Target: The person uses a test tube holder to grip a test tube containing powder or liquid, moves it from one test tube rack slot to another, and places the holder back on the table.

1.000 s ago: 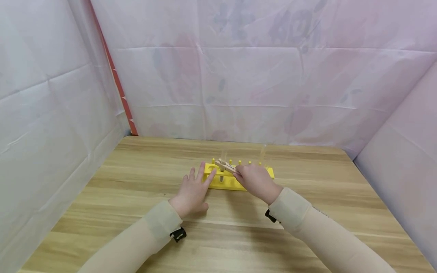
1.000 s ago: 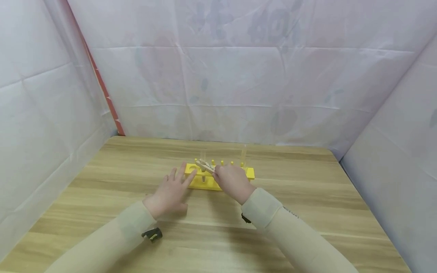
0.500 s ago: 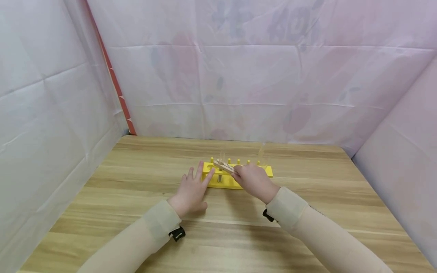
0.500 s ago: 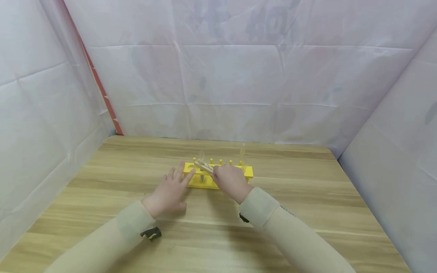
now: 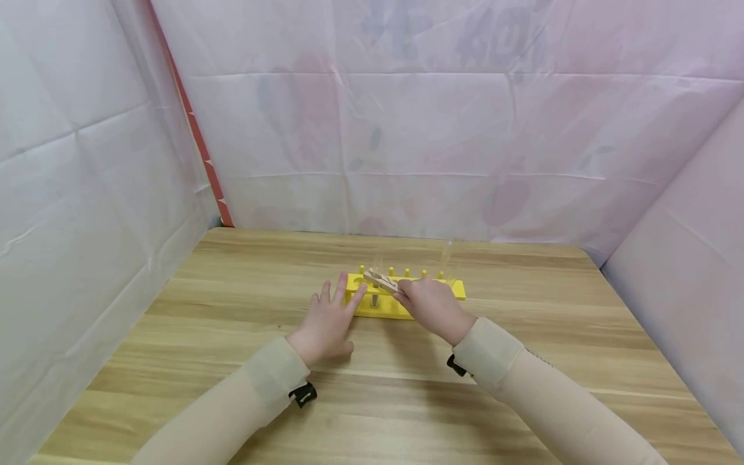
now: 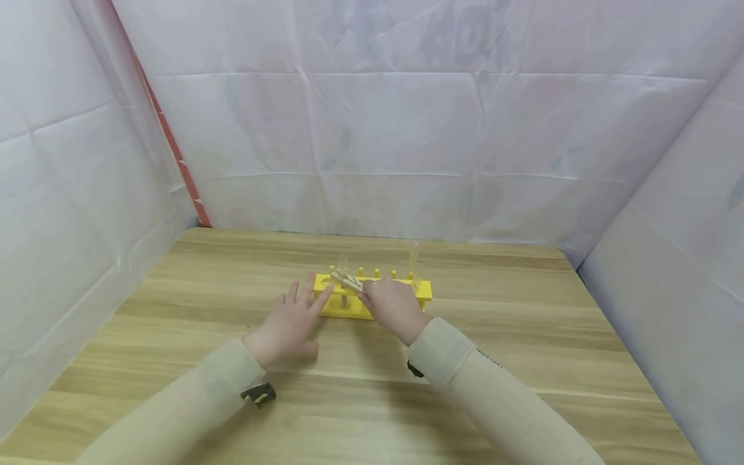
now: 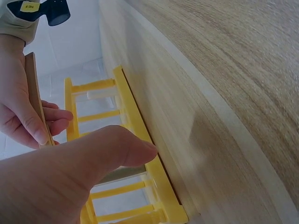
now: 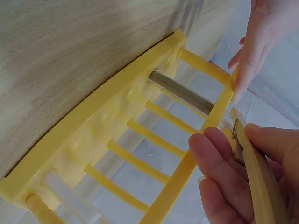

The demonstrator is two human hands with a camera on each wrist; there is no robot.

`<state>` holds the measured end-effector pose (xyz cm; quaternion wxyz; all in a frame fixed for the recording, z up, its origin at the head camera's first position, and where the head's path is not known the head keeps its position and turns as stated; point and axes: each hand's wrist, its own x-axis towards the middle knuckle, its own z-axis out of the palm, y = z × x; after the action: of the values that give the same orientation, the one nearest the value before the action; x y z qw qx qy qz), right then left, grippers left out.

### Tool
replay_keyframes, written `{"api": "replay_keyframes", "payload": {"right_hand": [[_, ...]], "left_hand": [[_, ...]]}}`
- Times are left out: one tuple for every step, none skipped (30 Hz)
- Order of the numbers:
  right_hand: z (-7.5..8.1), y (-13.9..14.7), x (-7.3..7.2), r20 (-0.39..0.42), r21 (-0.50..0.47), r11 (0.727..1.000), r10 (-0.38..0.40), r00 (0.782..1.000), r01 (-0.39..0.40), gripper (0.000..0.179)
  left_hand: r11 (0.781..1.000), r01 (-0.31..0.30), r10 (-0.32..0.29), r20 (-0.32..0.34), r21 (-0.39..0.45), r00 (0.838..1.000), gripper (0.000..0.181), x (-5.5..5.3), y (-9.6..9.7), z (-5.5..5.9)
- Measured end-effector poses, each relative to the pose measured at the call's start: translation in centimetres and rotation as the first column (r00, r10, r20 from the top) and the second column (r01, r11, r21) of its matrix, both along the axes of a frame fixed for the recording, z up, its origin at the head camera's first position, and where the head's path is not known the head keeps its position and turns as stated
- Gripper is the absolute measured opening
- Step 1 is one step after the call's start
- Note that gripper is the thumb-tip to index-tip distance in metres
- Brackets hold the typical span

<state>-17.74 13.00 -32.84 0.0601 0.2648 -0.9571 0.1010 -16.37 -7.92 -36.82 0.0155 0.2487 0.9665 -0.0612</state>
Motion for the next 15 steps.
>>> {"api": "replay_keyframes", "payload": {"right_hand": [[-0.01, 0.02, 0.01, 0.001, 0.002, 1.0, -0.003, 1.0, 0.003, 0.025], [0.0, 0.02, 0.03, 0.004, 0.003, 1.0, -0.005, 1.0, 0.005, 0.025], [0.03, 0.02, 0.06, 0.005, 0.005, 1.0, -0.007, 1.0, 0.007, 0.025], [0.03, 0.02, 0.07, 0.008, 0.006, 1.0, -0.007, 1.0, 0.007, 0.025], [0.05, 0.01, 0.09, 0.007, 0.006, 1.0, -0.007, 1.0, 0.007, 0.025], [0.1, -0.01, 0.13, 0.005, 0.006, 1.0, -0.004, 1.0, 0.004, 0.025], [0.1, -0.02, 0.13, 0.002, 0.007, 1.0, -0.002, 1.0, 0.002, 0.025], [0.11, -0.03, 0.13, 0.001, 0.004, 1.0, 0.001, 1.0, -0.001, 0.025], [0.11, -0.03, 0.15, -0.004, 0.004, 1.0, 0.002, 1.0, -0.002, 0.024], [0.08, 0.0, 0.15, -0.008, 0.003, 1.0, 0.005, 1.0, -0.005, 0.024], [0.1, 0.01, 0.17, -0.009, 0.003, 1.0, 0.006, 1.0, -0.006, 0.024], [0.09, 0.02, 0.19, -0.011, 0.002, 1.0, 0.008, 1.0, -0.007, 0.024], [0.07, 0.03, 0.18, -0.01, 0.001, 1.0, 0.005, 1.0, -0.005, 0.024], [0.07, 0.05, 0.18, -0.013, 0.0, 1.0, 0.006, 1.0, -0.006, 0.024], [0.08, 0.07, 0.19, -0.015, 0.001, 1.0, 0.006, 1.0, -0.006, 0.024]], "left_hand": [[1.0, 0.003, -0.003, -0.003, -0.002, 1.0, 0.109, 0.01, 0.0, 0.05], [1.0, 0.003, -0.003, -0.002, -0.006, 1.0, 0.109, 0.03, 0.0, 0.1], [1.0, 0.005, -0.005, -0.003, -0.008, 1.0, 0.109, 0.04, 0.0, 0.14], [1.0, 0.006, -0.006, -0.005, -0.009, 1.0, 0.109, 0.04, -0.02, 0.14], [1.0, 0.006, -0.006, -0.005, -0.007, 1.0, 0.109, 0.04, -0.04, 0.14], [1.0, 0.006, -0.006, -0.007, -0.007, 1.0, 0.109, 0.04, -0.07, 0.17], [1.0, 0.005, -0.005, -0.006, -0.007, 1.0, 0.108, 0.01, -0.08, 0.14], [1.0, 0.004, -0.004, -0.006, -0.008, 1.0, 0.108, -0.01, -0.11, 0.14], [1.0, 0.004, -0.004, -0.005, -0.008, 1.0, 0.108, -0.01, -0.13, 0.15], [1.0, 0.004, -0.004, -0.003, -0.006, 1.0, 0.108, -0.02, -0.14, 0.16], [1.0, 0.005, -0.005, 0.0, -0.005, 1.0, 0.108, -0.01, -0.15, 0.19], [1.0, 0.006, -0.006, 0.001, -0.005, 1.0, 0.109, -0.01, -0.15, 0.19], [1.0, 0.007, -0.007, 0.002, -0.005, 1.0, 0.109, -0.02, -0.14, 0.19], [1.0, 0.007, -0.007, 0.004, -0.004, 1.0, 0.109, -0.03, -0.13, 0.2], [1.0, 0.007, -0.007, 0.004, -0.004, 1.0, 0.109, -0.05, -0.12, 0.19]]}}
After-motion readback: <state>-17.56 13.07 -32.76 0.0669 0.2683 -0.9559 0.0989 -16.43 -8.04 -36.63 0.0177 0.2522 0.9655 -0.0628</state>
